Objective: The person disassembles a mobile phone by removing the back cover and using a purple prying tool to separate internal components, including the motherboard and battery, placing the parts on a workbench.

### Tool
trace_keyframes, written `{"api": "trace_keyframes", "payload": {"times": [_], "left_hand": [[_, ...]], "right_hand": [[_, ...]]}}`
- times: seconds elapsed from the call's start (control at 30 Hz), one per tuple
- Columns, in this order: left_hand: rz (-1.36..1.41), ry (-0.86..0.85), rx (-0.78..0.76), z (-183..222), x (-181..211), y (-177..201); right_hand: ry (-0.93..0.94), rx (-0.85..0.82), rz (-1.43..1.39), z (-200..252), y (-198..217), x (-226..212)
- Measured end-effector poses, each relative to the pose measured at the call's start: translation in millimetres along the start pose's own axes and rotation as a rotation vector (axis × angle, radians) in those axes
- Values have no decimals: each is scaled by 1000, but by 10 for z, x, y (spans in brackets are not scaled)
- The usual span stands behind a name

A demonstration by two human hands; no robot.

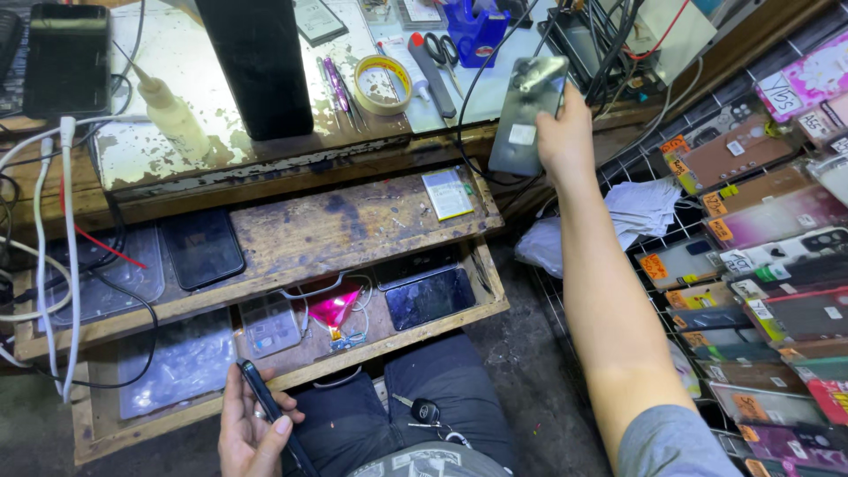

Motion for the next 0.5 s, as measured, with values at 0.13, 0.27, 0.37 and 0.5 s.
{"api": "trace_keyframes", "payload": {"times": [0.13,0.27,0.37,0.5], "left_hand": [[-51,-20,-20,-64,-56,71],[-58,-9,-3,-66,-126,188],[-63,10,-5,-78,-172,209],[-72,33,-8,-151,-219,189]], "right_hand": [[-149,53,272,-421,-53,295],[-310,-88,33,-669,-285,606],[-240,-193,258,-804,-265,641],[-219,-163,373,-884,-78,678]]}}
Point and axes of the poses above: each hand's wrist, its own z-axis away from the middle knuckle, its own y-axis out of the back of the hand, x = y × z, the point moved 9 cm from there along -z, towards the middle knuckle, and after that the axes turned 3 degrees about y, right-handed, at the moved point
